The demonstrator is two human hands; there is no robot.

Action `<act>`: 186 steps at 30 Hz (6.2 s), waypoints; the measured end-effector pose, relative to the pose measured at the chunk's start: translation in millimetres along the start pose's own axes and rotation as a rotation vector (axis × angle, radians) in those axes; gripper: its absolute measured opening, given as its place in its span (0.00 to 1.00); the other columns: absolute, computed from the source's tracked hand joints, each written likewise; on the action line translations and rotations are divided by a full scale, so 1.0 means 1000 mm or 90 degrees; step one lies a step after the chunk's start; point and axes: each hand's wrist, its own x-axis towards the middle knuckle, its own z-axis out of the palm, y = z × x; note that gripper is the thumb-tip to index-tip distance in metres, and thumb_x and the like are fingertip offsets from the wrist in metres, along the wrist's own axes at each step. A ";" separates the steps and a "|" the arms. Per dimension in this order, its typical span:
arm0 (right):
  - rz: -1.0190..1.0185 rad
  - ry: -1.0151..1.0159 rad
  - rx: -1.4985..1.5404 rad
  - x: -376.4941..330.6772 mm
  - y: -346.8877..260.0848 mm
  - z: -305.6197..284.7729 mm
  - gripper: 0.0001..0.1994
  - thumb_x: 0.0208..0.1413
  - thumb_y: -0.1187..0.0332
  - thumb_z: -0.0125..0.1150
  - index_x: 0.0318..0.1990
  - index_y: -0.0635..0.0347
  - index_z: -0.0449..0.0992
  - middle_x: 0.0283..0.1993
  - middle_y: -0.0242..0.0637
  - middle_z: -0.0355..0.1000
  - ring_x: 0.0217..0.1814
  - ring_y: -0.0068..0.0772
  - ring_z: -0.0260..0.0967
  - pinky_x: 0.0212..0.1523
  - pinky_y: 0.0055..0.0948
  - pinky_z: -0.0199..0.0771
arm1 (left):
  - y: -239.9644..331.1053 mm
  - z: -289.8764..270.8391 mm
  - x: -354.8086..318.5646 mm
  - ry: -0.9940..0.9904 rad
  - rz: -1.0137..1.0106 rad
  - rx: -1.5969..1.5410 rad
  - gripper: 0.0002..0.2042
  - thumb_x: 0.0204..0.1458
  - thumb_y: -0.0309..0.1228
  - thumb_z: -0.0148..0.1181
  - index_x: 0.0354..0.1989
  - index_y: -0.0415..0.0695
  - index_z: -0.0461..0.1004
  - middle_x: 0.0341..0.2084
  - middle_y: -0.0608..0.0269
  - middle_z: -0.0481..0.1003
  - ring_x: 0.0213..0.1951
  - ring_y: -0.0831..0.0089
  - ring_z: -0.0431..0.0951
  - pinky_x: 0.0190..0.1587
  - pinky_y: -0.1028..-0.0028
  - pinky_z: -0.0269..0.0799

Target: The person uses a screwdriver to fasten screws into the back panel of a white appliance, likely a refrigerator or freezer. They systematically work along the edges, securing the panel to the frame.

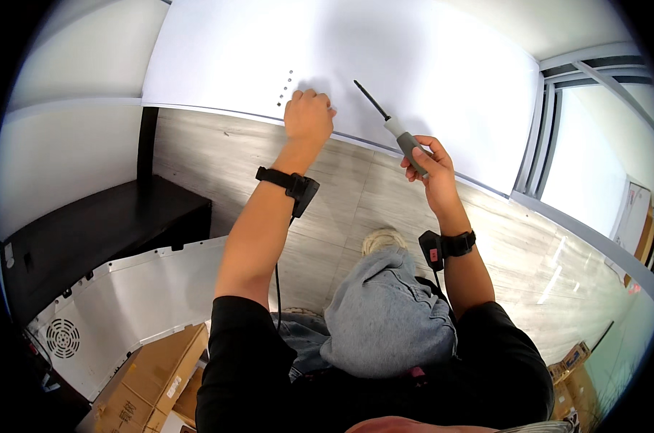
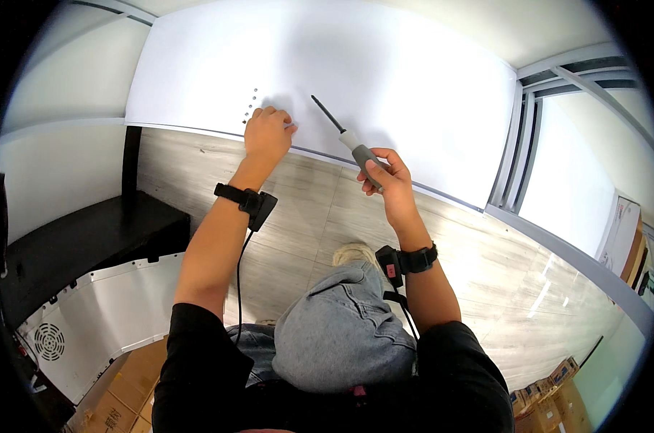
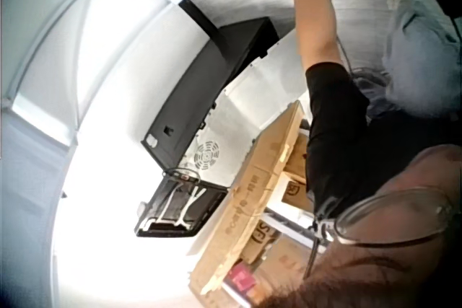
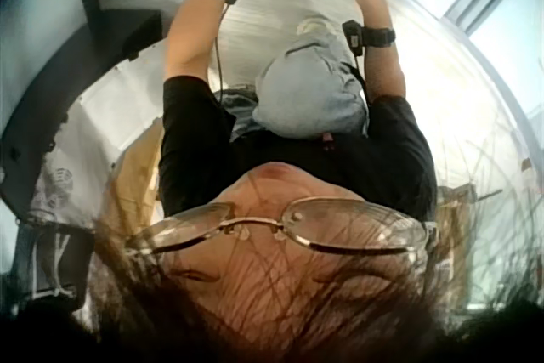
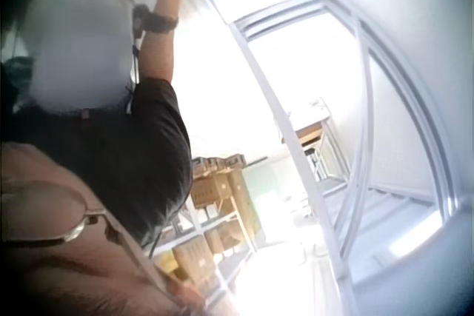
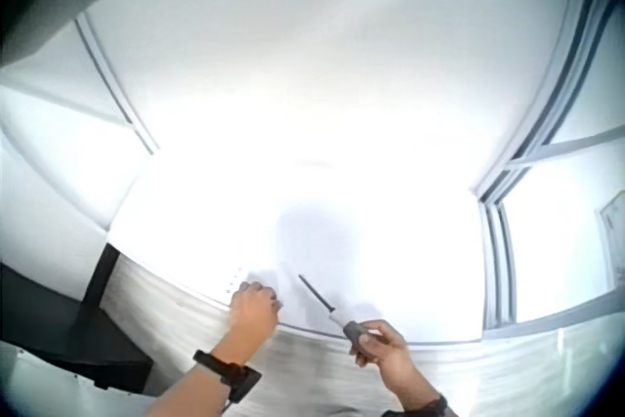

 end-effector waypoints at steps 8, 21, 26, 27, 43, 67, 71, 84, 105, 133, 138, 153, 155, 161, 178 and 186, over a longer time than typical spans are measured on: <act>-0.010 -0.001 -0.007 0.000 -0.006 -0.004 0.11 0.56 0.66 0.55 0.45 0.58 0.70 0.27 0.34 0.71 0.25 0.22 0.65 0.28 0.22 0.64 | -0.003 0.005 -0.002 0.045 0.019 0.016 0.04 0.42 0.30 0.64 0.23 0.45 0.77 0.26 0.62 0.74 0.32 0.65 0.72 0.35 0.70 0.69; -0.064 -0.362 -0.198 -0.006 -0.026 0.110 0.12 0.50 0.70 0.58 0.42 0.61 0.72 0.27 0.32 0.70 0.26 0.19 0.63 0.28 0.19 0.63 | -0.084 -0.090 -0.134 0.328 -0.544 -1.422 0.08 0.55 0.22 0.47 0.43 0.38 0.66 0.31 0.58 0.73 0.30 0.71 0.71 0.33 0.75 0.68; -0.083 -0.468 -0.305 -0.025 -0.026 0.181 0.12 0.50 0.69 0.59 0.42 0.60 0.72 0.27 0.31 0.70 0.26 0.18 0.62 0.27 0.19 0.63 | -0.115 -0.116 -0.190 0.490 -0.431 -1.591 0.07 0.56 0.26 0.50 0.41 0.39 0.69 0.38 0.58 0.74 0.36 0.68 0.73 0.40 0.73 0.72; -0.081 -0.481 -0.309 -0.030 -0.026 0.192 0.12 0.50 0.68 0.59 0.42 0.60 0.72 0.27 0.31 0.70 0.26 0.17 0.62 0.27 0.19 0.63 | -0.119 -0.123 -0.200 0.501 -0.390 -1.606 0.06 0.56 0.27 0.52 0.39 0.39 0.70 0.39 0.58 0.74 0.39 0.67 0.74 0.44 0.72 0.73; -0.300 -0.540 -0.471 -0.102 -0.041 0.280 0.11 0.51 0.67 0.59 0.41 0.58 0.73 0.28 0.31 0.70 0.27 0.21 0.65 0.26 0.22 0.63 | -0.172 -0.184 -0.286 0.549 -0.224 -1.426 0.05 0.56 0.24 0.50 0.36 0.37 0.70 0.39 0.53 0.74 0.42 0.63 0.76 0.44 0.73 0.78; -0.424 -0.289 -0.573 -0.207 -0.022 0.363 0.12 0.42 0.70 0.61 0.37 0.60 0.71 0.19 0.36 0.68 0.21 0.27 0.65 0.24 0.27 0.62 | -0.225 -0.236 -0.313 0.421 -0.325 -1.393 0.08 0.58 0.27 0.48 0.40 0.35 0.68 0.35 0.54 0.74 0.36 0.66 0.77 0.38 0.74 0.79; -0.332 -0.311 -0.346 -0.192 0.032 0.349 0.12 0.45 0.73 0.60 0.39 0.61 0.69 0.22 0.33 0.69 0.23 0.19 0.63 0.24 0.22 0.60 | -0.221 -0.237 -0.309 0.455 -0.378 -1.371 0.08 0.57 0.29 0.51 0.38 0.37 0.69 0.34 0.56 0.75 0.35 0.67 0.77 0.36 0.74 0.78; -0.410 -0.297 -0.296 -0.196 0.080 0.368 0.13 0.46 0.73 0.62 0.40 0.62 0.68 0.27 0.39 0.71 0.25 0.28 0.69 0.28 0.25 0.68 | -0.232 -0.235 -0.303 0.582 -0.402 -1.361 0.08 0.56 0.27 0.50 0.39 0.35 0.70 0.32 0.56 0.76 0.33 0.68 0.77 0.39 0.73 0.77; -0.462 -0.307 -0.378 -0.206 0.060 0.383 0.12 0.47 0.70 0.61 0.39 0.62 0.68 0.31 0.44 0.72 0.27 0.42 0.71 0.27 0.33 0.70 | -0.236 -0.235 -0.303 0.559 -0.386 -1.412 0.10 0.57 0.28 0.45 0.40 0.35 0.70 0.31 0.55 0.76 0.32 0.66 0.77 0.37 0.72 0.76; -0.140 -0.340 -0.216 -0.207 0.064 0.380 0.16 0.59 0.61 0.50 0.46 0.65 0.64 0.23 0.35 0.68 0.19 0.24 0.67 0.23 0.23 0.65 | -0.233 -0.236 -0.314 0.439 -0.354 -1.350 0.10 0.58 0.28 0.47 0.43 0.36 0.70 0.33 0.55 0.76 0.27 0.68 0.77 0.29 0.75 0.75; -0.214 -0.370 -0.350 -0.207 0.062 0.377 0.17 0.56 0.63 0.53 0.47 0.64 0.63 0.23 0.33 0.67 0.21 0.24 0.67 0.22 0.22 0.63 | -0.248 -0.226 -0.317 0.484 -0.385 -1.309 0.07 0.57 0.29 0.50 0.38 0.39 0.71 0.28 0.60 0.76 0.24 0.75 0.76 0.27 0.80 0.74; -0.009 -0.427 -0.109 -0.203 0.055 0.375 0.15 0.60 0.60 0.46 0.47 0.63 0.64 0.23 0.34 0.69 0.15 0.17 0.59 0.16 0.17 0.58 | -0.236 -0.228 -0.315 0.487 -0.332 -1.306 0.10 0.56 0.29 0.52 0.42 0.36 0.70 0.31 0.58 0.75 0.30 0.71 0.76 0.34 0.77 0.74; -0.040 -0.391 -0.212 -0.208 0.060 0.379 0.17 0.58 0.59 0.51 0.46 0.63 0.65 0.23 0.35 0.69 0.15 0.20 0.60 0.16 0.19 0.59 | -0.240 -0.225 -0.313 0.520 -0.369 -1.289 0.08 0.55 0.29 0.52 0.40 0.38 0.71 0.30 0.58 0.76 0.28 0.73 0.76 0.30 0.78 0.74; -0.446 -0.292 -0.226 -0.207 0.081 0.383 0.19 0.51 0.58 0.60 0.40 0.65 0.65 0.21 0.38 0.68 0.17 0.30 0.64 0.19 0.29 0.62 | -0.236 -0.227 -0.306 0.568 -0.428 -1.265 0.04 0.54 0.29 0.55 0.32 0.42 0.72 0.24 0.63 0.75 0.21 0.81 0.74 0.24 0.83 0.72; -0.017 -0.357 -0.180 -0.206 0.052 0.372 0.18 0.56 0.54 0.55 0.31 0.64 0.68 0.14 0.28 0.63 0.13 0.14 0.55 0.14 0.16 0.52 | -0.234 -0.221 -0.308 0.578 -0.374 -1.230 0.08 0.51 0.35 0.61 0.29 0.44 0.72 0.23 0.66 0.75 0.20 0.83 0.72 0.23 0.83 0.72; -0.008 -0.366 -0.176 -0.204 0.047 0.370 0.19 0.56 0.53 0.54 0.31 0.63 0.68 0.13 0.28 0.63 0.12 0.14 0.55 0.13 0.16 0.53 | -0.233 -0.219 -0.308 0.552 -0.367 -1.212 0.09 0.51 0.35 0.61 0.30 0.44 0.72 0.23 0.65 0.74 0.21 0.83 0.71 0.23 0.83 0.71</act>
